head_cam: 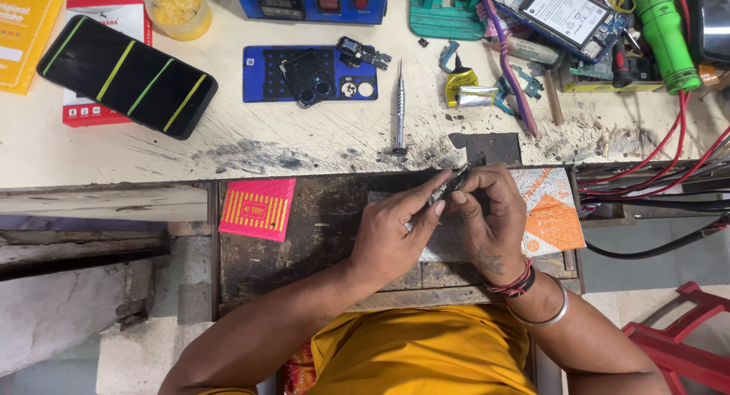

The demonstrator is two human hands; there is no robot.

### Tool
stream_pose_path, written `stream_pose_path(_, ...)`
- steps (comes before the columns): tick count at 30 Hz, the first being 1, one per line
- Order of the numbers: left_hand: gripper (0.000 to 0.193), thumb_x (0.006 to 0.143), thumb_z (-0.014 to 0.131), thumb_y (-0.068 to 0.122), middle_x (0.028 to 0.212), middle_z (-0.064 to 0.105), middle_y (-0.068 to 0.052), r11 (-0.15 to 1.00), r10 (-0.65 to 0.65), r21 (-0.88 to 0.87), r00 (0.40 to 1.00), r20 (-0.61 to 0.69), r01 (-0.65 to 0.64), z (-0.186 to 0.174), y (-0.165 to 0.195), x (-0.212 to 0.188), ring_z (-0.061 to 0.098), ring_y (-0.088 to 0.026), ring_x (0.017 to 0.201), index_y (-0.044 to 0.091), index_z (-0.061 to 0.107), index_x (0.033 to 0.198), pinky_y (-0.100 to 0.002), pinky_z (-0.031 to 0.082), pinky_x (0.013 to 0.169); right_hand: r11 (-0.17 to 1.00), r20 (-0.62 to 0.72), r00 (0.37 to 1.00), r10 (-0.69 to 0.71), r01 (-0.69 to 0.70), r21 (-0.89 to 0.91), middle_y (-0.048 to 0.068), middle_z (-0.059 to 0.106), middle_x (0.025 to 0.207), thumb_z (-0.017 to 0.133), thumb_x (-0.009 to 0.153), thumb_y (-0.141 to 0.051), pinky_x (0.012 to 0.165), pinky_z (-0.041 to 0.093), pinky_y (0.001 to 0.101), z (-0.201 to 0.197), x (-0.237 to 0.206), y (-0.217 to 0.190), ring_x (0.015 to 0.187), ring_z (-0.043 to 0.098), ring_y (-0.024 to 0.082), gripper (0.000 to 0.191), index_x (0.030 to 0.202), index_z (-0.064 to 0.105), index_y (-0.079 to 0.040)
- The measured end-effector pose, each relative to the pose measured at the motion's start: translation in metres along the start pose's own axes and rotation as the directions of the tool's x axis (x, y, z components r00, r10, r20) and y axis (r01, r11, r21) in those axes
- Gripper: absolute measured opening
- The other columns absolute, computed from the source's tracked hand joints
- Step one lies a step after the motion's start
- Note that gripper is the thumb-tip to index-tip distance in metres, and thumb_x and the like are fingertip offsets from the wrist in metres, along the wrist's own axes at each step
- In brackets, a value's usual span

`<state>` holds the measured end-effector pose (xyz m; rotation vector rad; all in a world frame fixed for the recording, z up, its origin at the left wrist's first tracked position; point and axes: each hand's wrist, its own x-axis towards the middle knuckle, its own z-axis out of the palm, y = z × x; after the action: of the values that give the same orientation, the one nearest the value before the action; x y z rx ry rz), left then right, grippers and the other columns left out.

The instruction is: The person disassembles a smartphone at a repair workbench, lifting out the battery and separating the main board from the housing. They use a screwdriver and tweezers to pry and reposition small internal components, then continue working on the exposed board with their fingers.

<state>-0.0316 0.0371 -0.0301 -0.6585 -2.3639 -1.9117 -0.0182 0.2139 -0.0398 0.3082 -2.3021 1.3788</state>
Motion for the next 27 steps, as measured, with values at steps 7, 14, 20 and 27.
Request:
stream_pose_path(7,0.043,0.103,0.067,0.015,0.087,0.073,-0.012,0.998,0.004,-0.067,1.0,-0.009,-0.005,-0.0011,-0.0007,-0.0004,0.072,-0.013,0.07,0.015,0.059,0.145,-0.029,0.055,0.063,0.983,-0.023,0.996,0.092,-0.087,0.161,0.004,0.056,0.106,0.07,0.101,-0.004,0.075,0.053,0.0228,0.0025,-0.001,0.0005,0.085,0.062,0.009,0.013,0.105,0.058,-0.002)
stream_pose_path(14,0.043,0.103,0.067,0.015,0.084,0.071,-0.01,0.999,-0.017,-0.045,0.999,0.028,0.018,-0.0002,-0.0015,0.0002,0.068,-0.015,0.064,0.015,0.06,0.145,-0.03,0.053,0.061,1.0,-0.027,1.0,0.012,-0.011,0.023,0.004,0.061,0.101,0.081,0.093,-0.004,0.077,0.049,0.0232,-0.001,0.0013,-0.0025,0.085,0.059,0.011,0.022,0.105,0.063,-0.001)
stream_pose_path(20,0.042,0.103,0.067,0.015,0.091,0.074,-0.011,0.999,0.037,-0.028,0.999,0.008,-0.037,0.0005,-0.0013,0.0014,0.069,-0.014,0.069,0.014,0.061,0.144,-0.03,0.054,0.062,0.998,-0.029,0.999,0.044,-0.043,0.04,0.005,0.063,0.1,0.08,0.094,-0.004,0.077,0.048,0.0234,-0.0015,0.0004,-0.0029,0.087,0.059,0.01,0.016,0.1,0.065,-0.001)
stream_pose_path(27,0.039,0.103,0.063,0.017,0.088,0.08,-0.008,0.981,-0.131,-0.137,0.989,0.064,0.138,-0.0042,0.001,0.0043,0.071,-0.005,0.069,0.012,0.061,0.142,-0.025,0.054,0.059,0.997,-0.004,1.0,-0.003,0.003,0.078,0.007,0.06,0.105,0.076,0.095,-0.003,0.078,0.051,0.0229,-0.0025,-0.0056,0.0037,0.092,0.061,0.01,0.017,0.102,0.061,0.0)
